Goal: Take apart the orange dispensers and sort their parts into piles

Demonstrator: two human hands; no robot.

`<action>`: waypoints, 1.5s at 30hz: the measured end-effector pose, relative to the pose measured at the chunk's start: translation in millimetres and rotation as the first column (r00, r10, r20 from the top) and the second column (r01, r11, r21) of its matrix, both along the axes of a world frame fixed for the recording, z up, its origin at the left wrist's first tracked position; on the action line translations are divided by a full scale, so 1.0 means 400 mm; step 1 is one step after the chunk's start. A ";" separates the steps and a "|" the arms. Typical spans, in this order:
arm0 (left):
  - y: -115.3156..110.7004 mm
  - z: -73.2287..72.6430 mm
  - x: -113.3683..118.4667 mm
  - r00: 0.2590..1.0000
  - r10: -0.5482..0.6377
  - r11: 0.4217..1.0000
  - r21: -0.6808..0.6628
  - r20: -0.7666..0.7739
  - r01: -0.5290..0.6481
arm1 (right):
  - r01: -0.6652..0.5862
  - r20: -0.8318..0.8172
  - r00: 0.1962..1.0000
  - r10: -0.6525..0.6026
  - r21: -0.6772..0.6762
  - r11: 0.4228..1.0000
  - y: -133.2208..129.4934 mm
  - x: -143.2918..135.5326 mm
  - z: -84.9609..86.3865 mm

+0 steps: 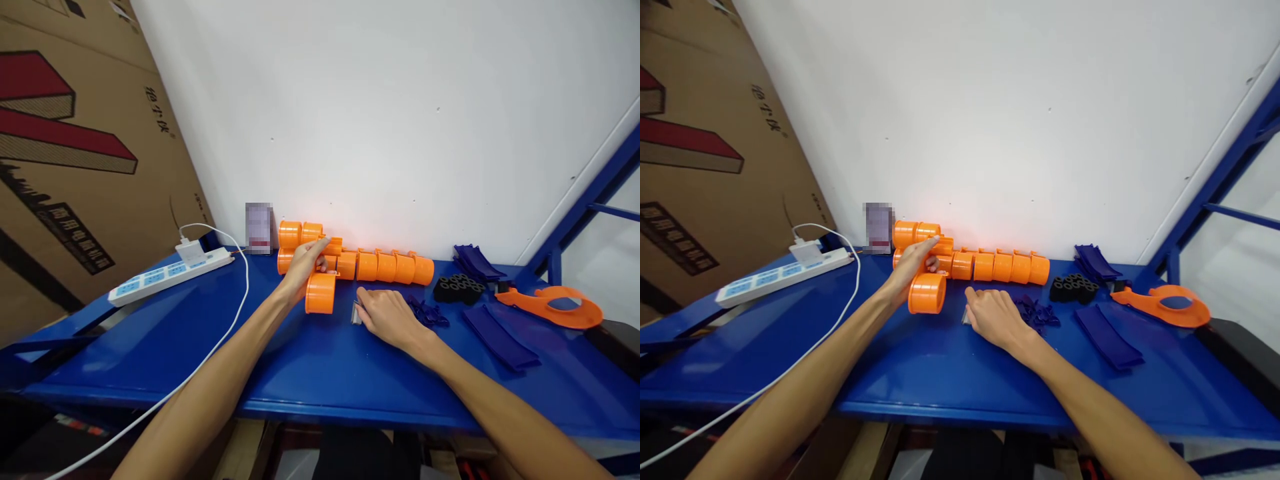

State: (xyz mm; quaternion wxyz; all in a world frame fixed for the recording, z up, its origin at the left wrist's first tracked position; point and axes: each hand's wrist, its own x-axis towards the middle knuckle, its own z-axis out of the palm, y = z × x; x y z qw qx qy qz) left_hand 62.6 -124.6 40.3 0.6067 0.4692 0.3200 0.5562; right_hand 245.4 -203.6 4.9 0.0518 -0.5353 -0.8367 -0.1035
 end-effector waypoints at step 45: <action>-0.017 -0.046 0.061 0.986 -0.052 0.999 0.012 0.156 0.051 | -0.262 -0.783 0.605 0.146 -0.022 0.965 -0.024 -0.021 0.028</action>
